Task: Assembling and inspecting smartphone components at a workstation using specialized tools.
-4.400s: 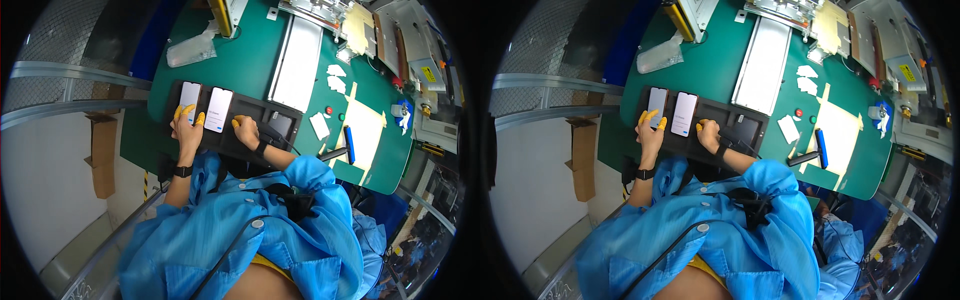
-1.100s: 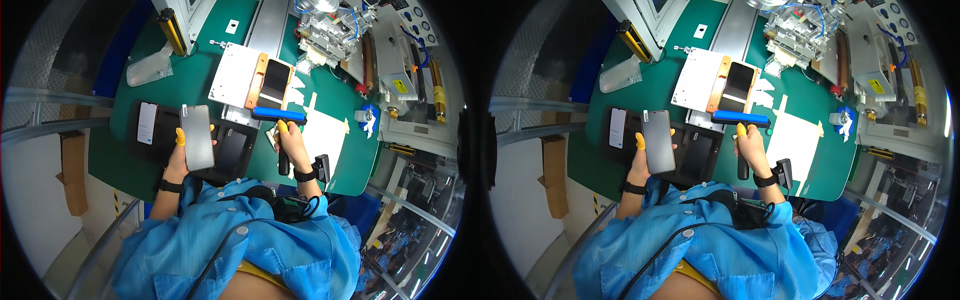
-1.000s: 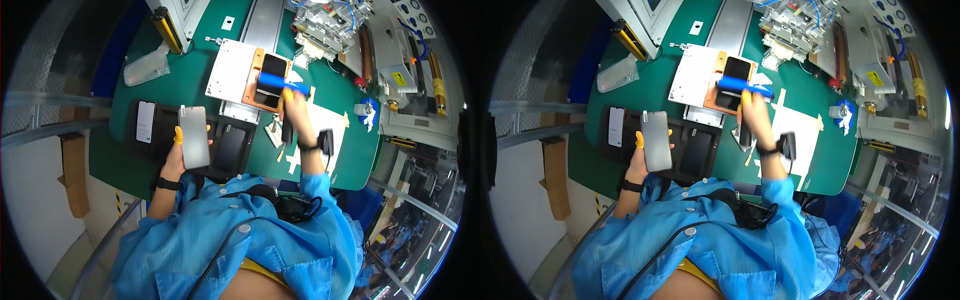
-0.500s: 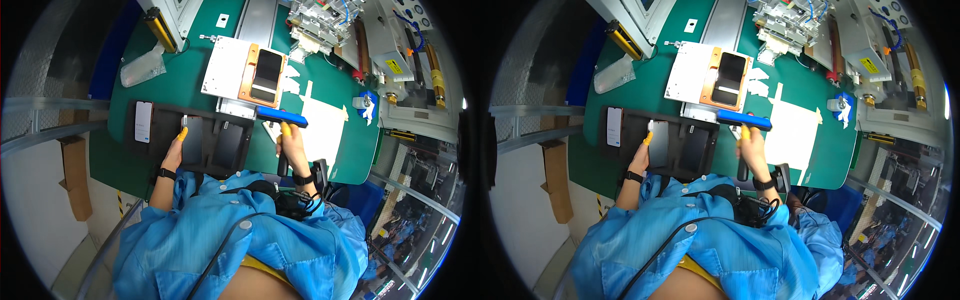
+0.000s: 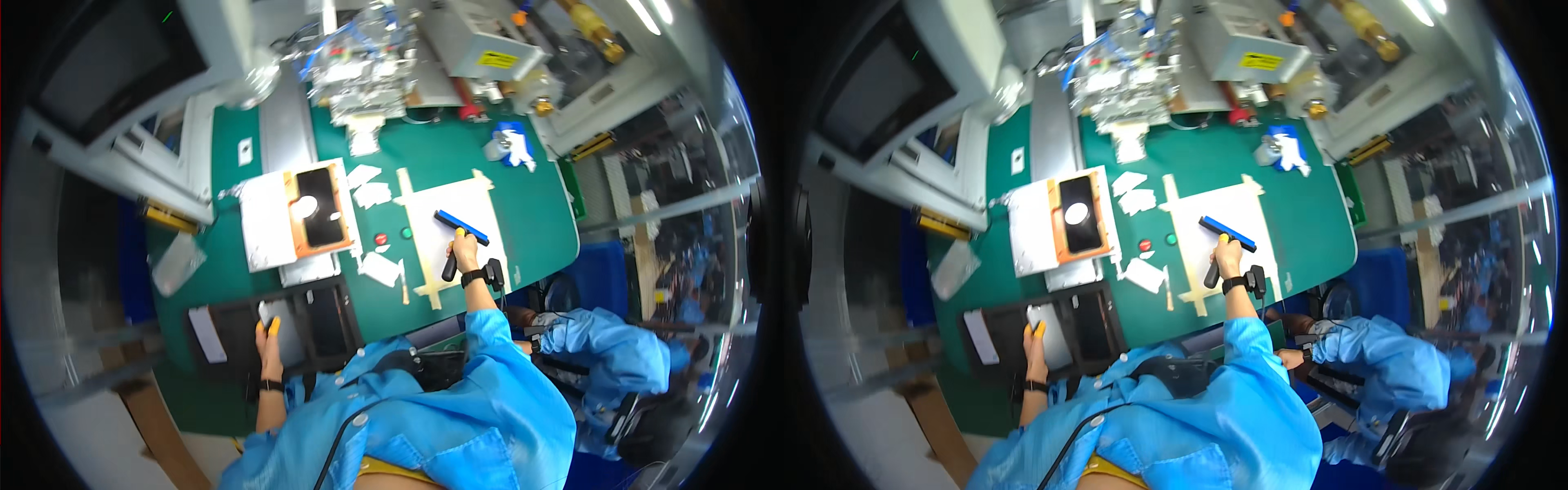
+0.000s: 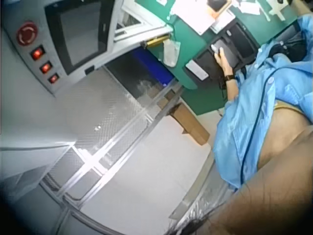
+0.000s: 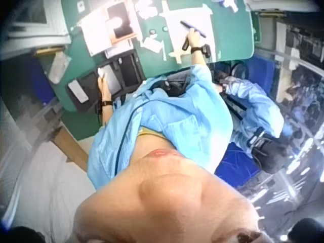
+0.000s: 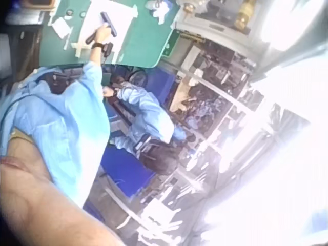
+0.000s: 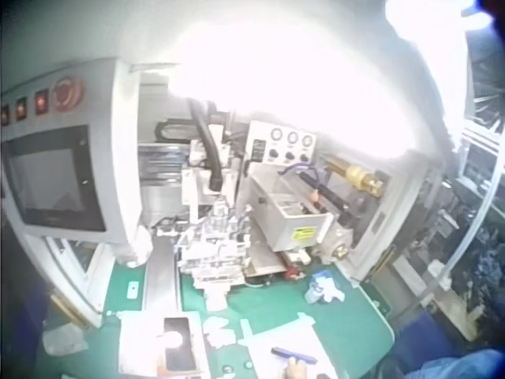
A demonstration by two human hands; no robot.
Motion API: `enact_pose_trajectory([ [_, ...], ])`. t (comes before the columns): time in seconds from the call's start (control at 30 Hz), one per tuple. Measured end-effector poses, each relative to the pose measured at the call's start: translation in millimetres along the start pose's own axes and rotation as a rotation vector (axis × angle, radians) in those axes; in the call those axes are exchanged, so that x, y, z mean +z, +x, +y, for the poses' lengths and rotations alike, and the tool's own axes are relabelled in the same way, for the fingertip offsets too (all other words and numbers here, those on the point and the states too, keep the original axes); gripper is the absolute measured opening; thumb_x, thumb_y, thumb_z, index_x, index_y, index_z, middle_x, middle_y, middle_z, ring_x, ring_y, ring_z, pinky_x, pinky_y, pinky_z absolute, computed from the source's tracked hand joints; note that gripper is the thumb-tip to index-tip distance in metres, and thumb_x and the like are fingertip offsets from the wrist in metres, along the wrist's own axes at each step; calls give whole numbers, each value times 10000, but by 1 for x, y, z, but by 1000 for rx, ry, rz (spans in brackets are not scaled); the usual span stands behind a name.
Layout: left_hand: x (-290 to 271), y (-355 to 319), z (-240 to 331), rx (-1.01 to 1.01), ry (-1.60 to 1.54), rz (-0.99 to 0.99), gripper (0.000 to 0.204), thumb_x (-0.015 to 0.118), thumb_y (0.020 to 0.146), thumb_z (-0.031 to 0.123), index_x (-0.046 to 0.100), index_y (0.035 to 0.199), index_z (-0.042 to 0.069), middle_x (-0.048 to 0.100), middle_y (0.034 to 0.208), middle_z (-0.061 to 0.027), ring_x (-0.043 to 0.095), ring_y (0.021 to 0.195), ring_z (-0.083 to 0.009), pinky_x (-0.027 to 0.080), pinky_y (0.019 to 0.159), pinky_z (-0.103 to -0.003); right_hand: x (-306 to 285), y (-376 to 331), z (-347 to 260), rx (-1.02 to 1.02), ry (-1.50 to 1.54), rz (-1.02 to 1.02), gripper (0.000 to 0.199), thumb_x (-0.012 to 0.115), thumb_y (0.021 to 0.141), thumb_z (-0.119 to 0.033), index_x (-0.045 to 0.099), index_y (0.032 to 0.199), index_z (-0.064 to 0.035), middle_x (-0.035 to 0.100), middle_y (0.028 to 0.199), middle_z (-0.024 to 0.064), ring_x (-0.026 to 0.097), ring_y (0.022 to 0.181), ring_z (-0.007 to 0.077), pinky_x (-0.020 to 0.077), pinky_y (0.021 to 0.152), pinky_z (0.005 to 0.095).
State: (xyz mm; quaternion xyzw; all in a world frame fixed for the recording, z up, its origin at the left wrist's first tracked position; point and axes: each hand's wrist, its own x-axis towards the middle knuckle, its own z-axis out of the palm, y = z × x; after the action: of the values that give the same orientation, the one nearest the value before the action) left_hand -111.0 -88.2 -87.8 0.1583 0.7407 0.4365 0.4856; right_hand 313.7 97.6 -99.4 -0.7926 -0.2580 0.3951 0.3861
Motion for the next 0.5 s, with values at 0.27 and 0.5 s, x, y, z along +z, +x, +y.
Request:
enact_pose_trajectory([
  [0.27,1,14,-19,16,84,37,449,609,774,214,465,1143,2,522,1041,-107,483,944,-198,364,834,-292,23,-103,54,46,-100,93,328,459,834,-247,435,939,63,563,726,250,586,570,324,463,515,399],
  [0.5,19,-2,14,104,522,132,614,639,726,289,402,1228,24,390,1164,-214,364,1089,-332,307,911,-389,-4,3,27,-67,-74,125,281,457,839,-212,425,807,65,543,574,174,536,417,216,438,399,340],
])
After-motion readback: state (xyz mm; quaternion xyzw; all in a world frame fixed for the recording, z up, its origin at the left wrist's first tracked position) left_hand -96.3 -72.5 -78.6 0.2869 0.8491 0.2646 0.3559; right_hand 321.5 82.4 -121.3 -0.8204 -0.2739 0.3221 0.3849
